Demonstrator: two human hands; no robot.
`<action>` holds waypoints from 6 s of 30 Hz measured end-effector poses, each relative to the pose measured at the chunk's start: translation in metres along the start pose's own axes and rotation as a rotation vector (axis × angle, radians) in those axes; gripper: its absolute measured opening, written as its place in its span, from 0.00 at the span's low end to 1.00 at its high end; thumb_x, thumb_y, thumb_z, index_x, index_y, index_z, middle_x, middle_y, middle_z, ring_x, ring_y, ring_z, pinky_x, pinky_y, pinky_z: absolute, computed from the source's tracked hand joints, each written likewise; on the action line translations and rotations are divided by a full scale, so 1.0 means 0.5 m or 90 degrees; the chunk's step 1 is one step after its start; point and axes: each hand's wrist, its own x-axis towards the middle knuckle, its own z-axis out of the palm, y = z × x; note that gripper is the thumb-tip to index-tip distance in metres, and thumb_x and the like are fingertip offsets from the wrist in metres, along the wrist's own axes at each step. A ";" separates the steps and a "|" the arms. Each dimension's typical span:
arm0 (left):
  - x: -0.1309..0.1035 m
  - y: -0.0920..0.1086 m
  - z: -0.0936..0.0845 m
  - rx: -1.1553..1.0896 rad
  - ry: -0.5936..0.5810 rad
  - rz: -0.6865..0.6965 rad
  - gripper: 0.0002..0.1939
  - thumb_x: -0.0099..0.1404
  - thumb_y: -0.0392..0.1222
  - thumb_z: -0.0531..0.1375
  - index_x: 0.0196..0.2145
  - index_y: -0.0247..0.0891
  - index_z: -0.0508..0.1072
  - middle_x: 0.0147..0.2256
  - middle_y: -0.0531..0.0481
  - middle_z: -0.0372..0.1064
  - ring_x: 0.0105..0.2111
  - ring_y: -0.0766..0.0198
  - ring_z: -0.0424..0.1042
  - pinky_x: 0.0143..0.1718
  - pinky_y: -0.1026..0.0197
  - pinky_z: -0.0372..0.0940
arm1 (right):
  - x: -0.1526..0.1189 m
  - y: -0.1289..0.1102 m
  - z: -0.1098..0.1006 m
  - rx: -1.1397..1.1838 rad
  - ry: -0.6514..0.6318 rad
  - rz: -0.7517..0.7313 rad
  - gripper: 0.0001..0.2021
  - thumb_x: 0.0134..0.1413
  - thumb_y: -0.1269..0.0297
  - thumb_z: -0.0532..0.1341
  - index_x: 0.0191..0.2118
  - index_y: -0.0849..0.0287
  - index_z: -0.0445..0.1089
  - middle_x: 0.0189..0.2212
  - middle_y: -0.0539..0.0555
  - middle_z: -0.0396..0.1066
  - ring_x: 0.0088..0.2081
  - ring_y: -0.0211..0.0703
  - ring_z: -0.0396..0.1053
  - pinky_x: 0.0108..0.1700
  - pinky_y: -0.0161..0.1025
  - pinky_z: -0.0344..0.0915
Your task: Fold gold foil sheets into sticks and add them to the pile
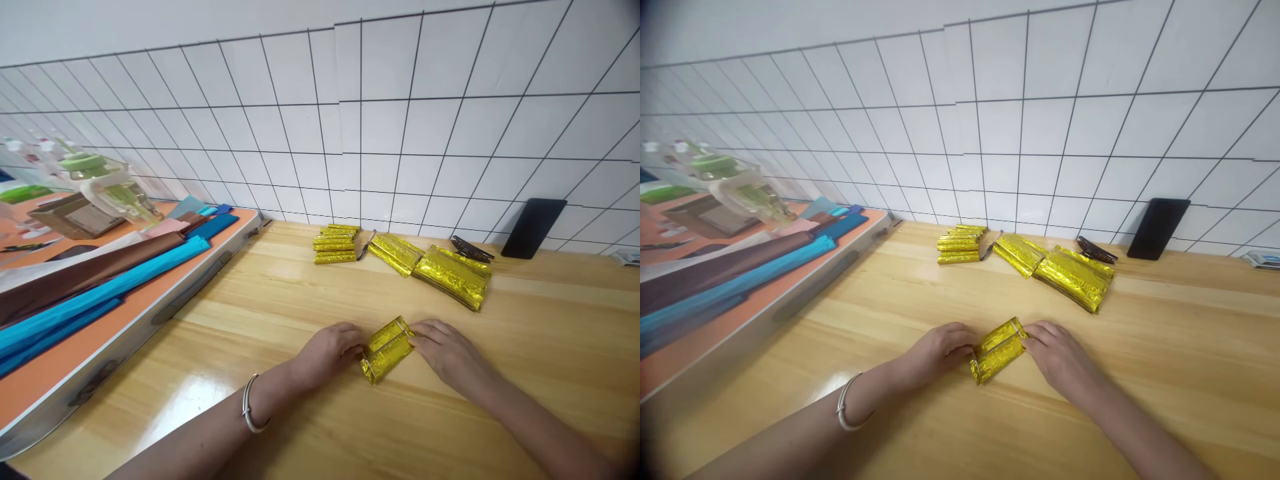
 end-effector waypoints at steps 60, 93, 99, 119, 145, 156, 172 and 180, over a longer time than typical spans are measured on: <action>0.016 -0.012 0.011 0.263 -0.048 0.093 0.13 0.68 0.35 0.48 0.49 0.36 0.65 0.39 0.44 0.68 0.39 0.59 0.65 0.42 0.57 0.63 | -0.032 -0.023 -0.012 -0.136 -0.033 -0.034 0.12 0.58 0.77 0.50 0.41 0.63 0.69 0.34 0.59 0.69 0.38 0.46 0.66 0.42 0.46 0.68; -0.004 -0.005 0.049 0.088 0.084 0.052 0.09 0.65 0.32 0.51 0.37 0.38 0.69 0.43 0.45 0.67 0.44 0.61 0.65 0.46 0.57 0.63 | -0.054 -0.048 -0.003 0.001 0.029 0.099 0.11 0.58 0.74 0.52 0.43 0.58 0.67 0.43 0.59 0.68 0.46 0.48 0.65 0.48 0.48 0.66; -0.004 -0.012 0.051 0.113 0.072 0.072 0.10 0.66 0.32 0.50 0.41 0.37 0.68 0.42 0.46 0.71 0.47 0.60 0.66 0.49 0.56 0.62 | -0.063 -0.032 0.010 0.004 0.045 0.078 0.11 0.57 0.74 0.54 0.44 0.59 0.67 0.41 0.57 0.71 0.46 0.46 0.66 0.50 0.48 0.66; 0.002 -0.025 0.055 0.020 0.116 0.037 0.10 0.67 0.40 0.52 0.41 0.40 0.72 0.39 0.46 0.73 0.41 0.61 0.70 0.44 0.57 0.63 | -0.068 -0.021 0.009 0.030 0.056 0.054 0.12 0.57 0.75 0.53 0.46 0.60 0.67 0.41 0.58 0.71 0.47 0.47 0.66 0.50 0.49 0.67; 0.043 -0.001 0.062 0.033 0.203 -0.198 0.07 0.64 0.37 0.55 0.31 0.40 0.73 0.29 0.51 0.71 0.34 0.62 0.67 0.41 0.58 0.57 | -0.004 -0.016 -0.011 0.170 0.060 0.397 0.09 0.56 0.65 0.53 0.31 0.55 0.70 0.24 0.47 0.70 0.27 0.40 0.67 0.29 0.35 0.60; 0.067 -0.001 0.079 0.123 0.211 -0.235 0.06 0.59 0.35 0.56 0.26 0.38 0.70 0.24 0.51 0.68 0.31 0.62 0.65 0.37 0.59 0.55 | 0.010 -0.006 0.005 0.044 0.014 0.365 0.06 0.51 0.70 0.54 0.26 0.56 0.66 0.25 0.49 0.68 0.30 0.42 0.64 0.33 0.36 0.55; 0.056 0.008 0.076 0.194 0.127 -0.243 0.04 0.64 0.39 0.54 0.33 0.40 0.67 0.31 0.50 0.65 0.34 0.61 0.64 0.36 0.61 0.55 | 0.003 -0.012 0.016 -0.015 -0.015 0.323 0.06 0.55 0.71 0.53 0.31 0.57 0.66 0.31 0.54 0.67 0.37 0.45 0.63 0.40 0.40 0.58; 0.061 0.001 0.068 0.144 0.133 -0.232 0.02 0.62 0.38 0.55 0.31 0.39 0.66 0.32 0.50 0.65 0.35 0.61 0.64 0.36 0.62 0.56 | -0.008 -0.003 0.029 -0.012 -0.003 0.306 0.05 0.55 0.71 0.54 0.32 0.57 0.65 0.32 0.54 0.66 0.36 0.45 0.63 0.40 0.40 0.59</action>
